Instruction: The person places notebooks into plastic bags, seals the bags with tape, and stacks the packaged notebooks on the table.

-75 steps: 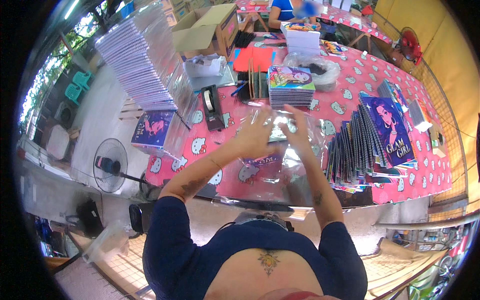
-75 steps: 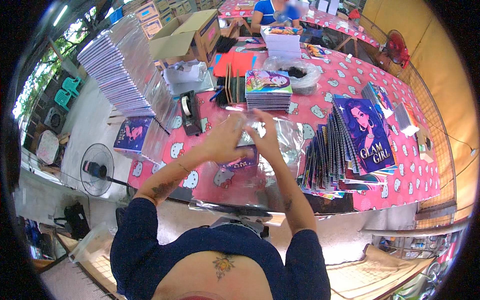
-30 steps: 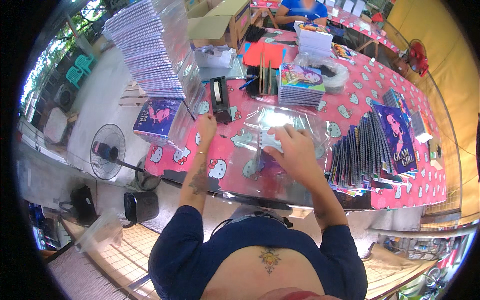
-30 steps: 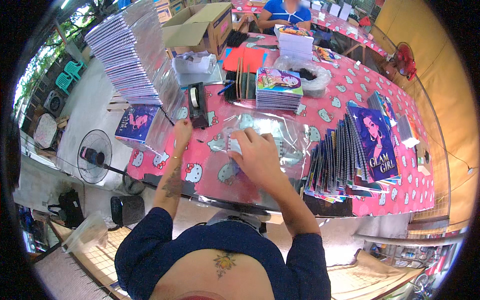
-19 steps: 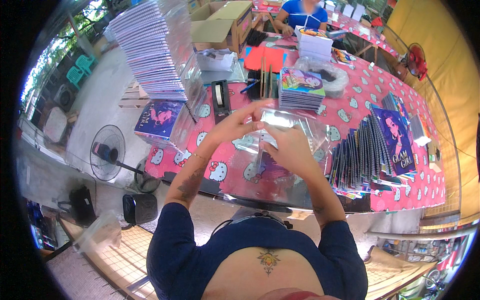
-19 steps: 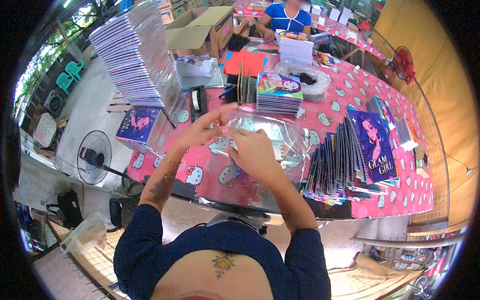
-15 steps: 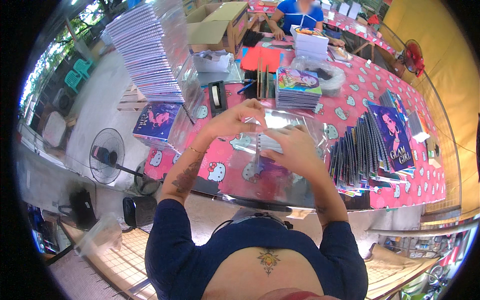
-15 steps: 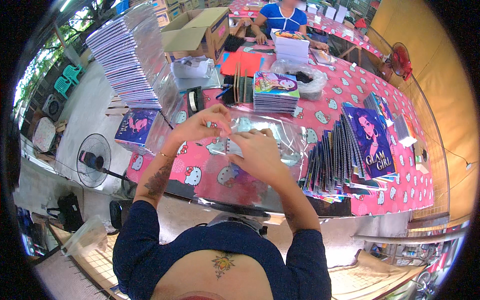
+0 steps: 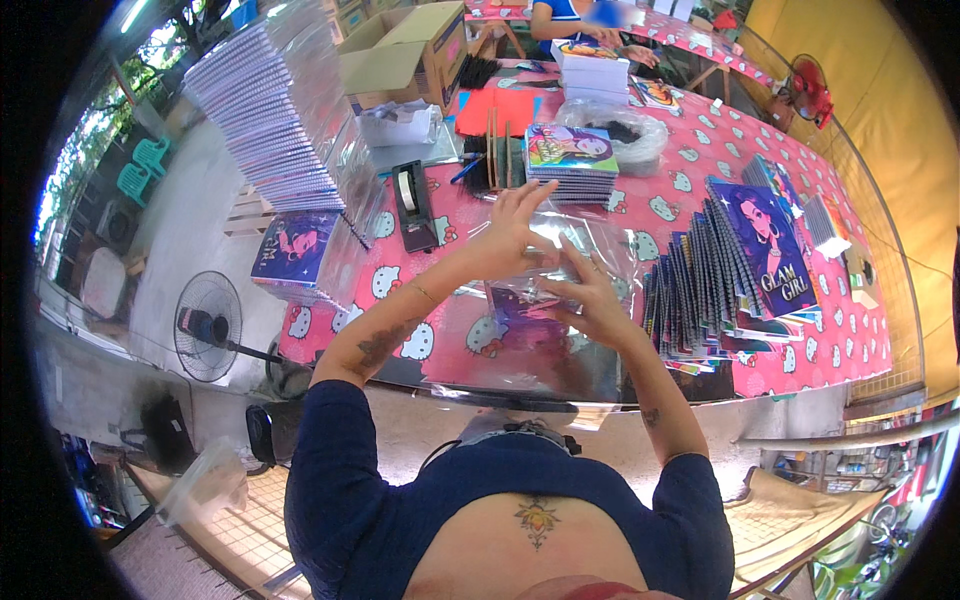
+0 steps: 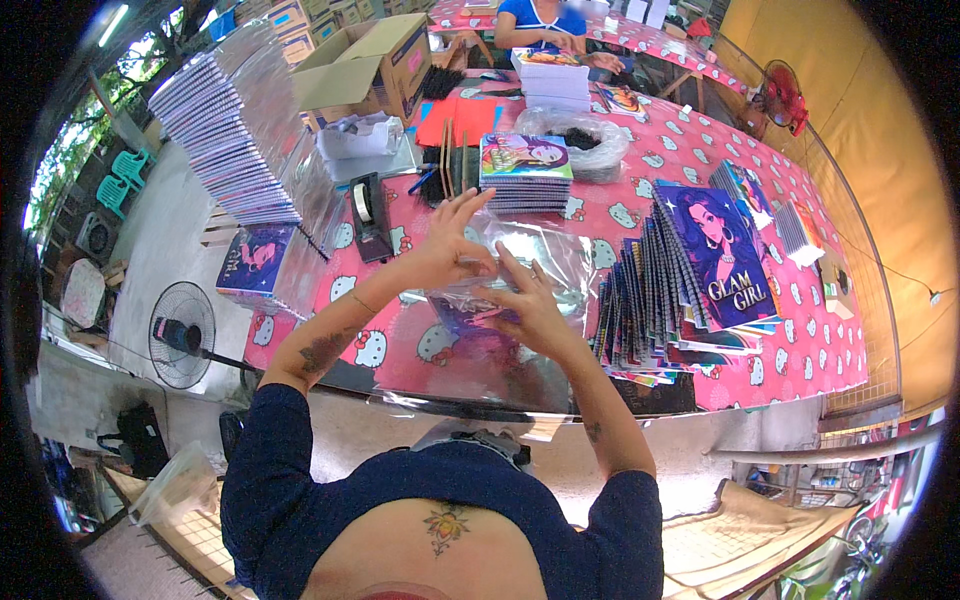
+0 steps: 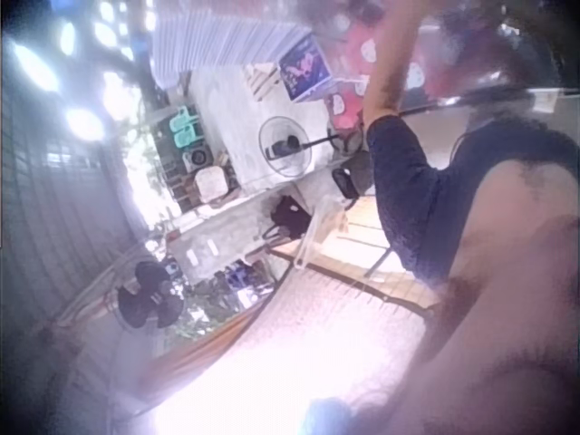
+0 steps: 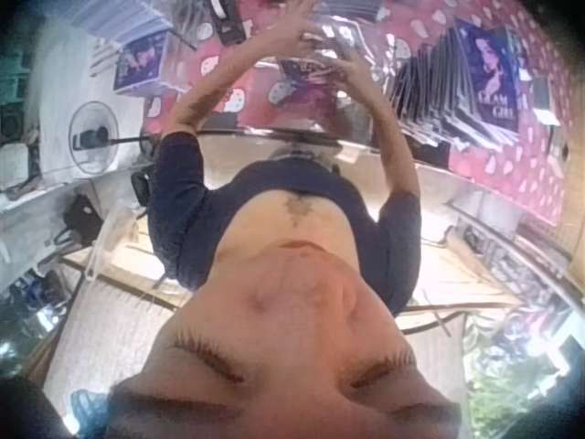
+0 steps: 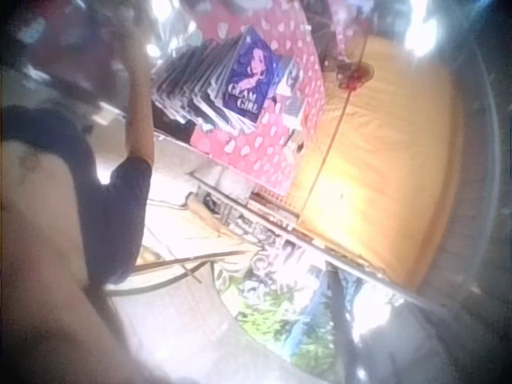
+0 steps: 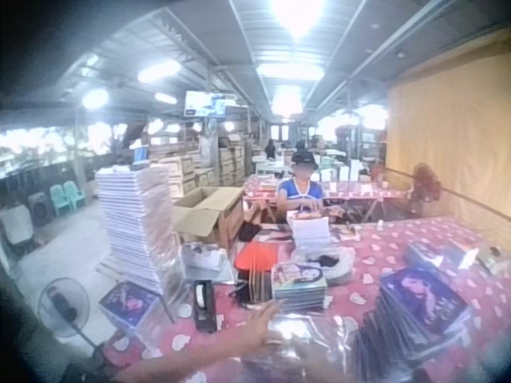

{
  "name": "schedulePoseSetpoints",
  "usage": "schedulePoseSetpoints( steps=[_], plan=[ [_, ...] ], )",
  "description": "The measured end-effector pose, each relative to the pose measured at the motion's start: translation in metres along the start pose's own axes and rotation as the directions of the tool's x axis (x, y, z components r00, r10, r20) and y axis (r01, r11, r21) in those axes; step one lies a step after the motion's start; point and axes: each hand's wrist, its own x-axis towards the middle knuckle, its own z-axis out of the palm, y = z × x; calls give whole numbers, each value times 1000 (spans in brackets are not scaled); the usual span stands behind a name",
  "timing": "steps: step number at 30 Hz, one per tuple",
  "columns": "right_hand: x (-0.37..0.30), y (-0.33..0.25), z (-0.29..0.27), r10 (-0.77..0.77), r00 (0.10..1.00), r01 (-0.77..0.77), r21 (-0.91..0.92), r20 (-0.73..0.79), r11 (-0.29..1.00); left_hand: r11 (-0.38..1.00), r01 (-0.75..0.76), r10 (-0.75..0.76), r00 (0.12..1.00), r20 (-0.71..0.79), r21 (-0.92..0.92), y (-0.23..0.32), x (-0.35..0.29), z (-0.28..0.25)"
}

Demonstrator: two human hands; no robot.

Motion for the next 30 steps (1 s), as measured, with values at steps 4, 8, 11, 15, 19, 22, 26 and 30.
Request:
schedulePoseSetpoints(
  steps=[4, 8, 11, 15, 19, 22, 26, 30],
  plan=[
    [-1, 2, 6, 39, 999, -39, 12, -33, 999, 982, 188, -181, 965, -191, 18, 14, 1, 19],
    [8, 16, 9, 207, 946, -105, 367, -251, 924, 834, 107, -160, 986, -51, -542, 19, -8, -17],
    [39, 24, -3, 370, 902, -279, 357, -220, 892, 973, -24, 20, 1000, 18, 230, 75, -10, -56],
    [73, 42, -11, 334, 942, -278, 619, 27, 735, 838, 258, -372, 915, -156, -481, 47, -8, -81],
    [69, 45, -3, 266, 963, -176, 663, -36, 728, 456, 465, -435, 860, 265, -759, -9, -43, -18],
    [72, 48, -16, 172, 968, -249, 603, 184, 758, 425, 462, -416, 864, 285, -779, -15, -50, 4],
    [56, 44, -21, 241, 951, -309, 604, 194, 735, 436, 417, -460, 865, 201, -797, 2, -51, 2],
    [59, 15, -25, 151, 988, -144, 583, 36, 799, 488, 470, -469, 852, 234, -735, -13, -55, 8]
  ],
)
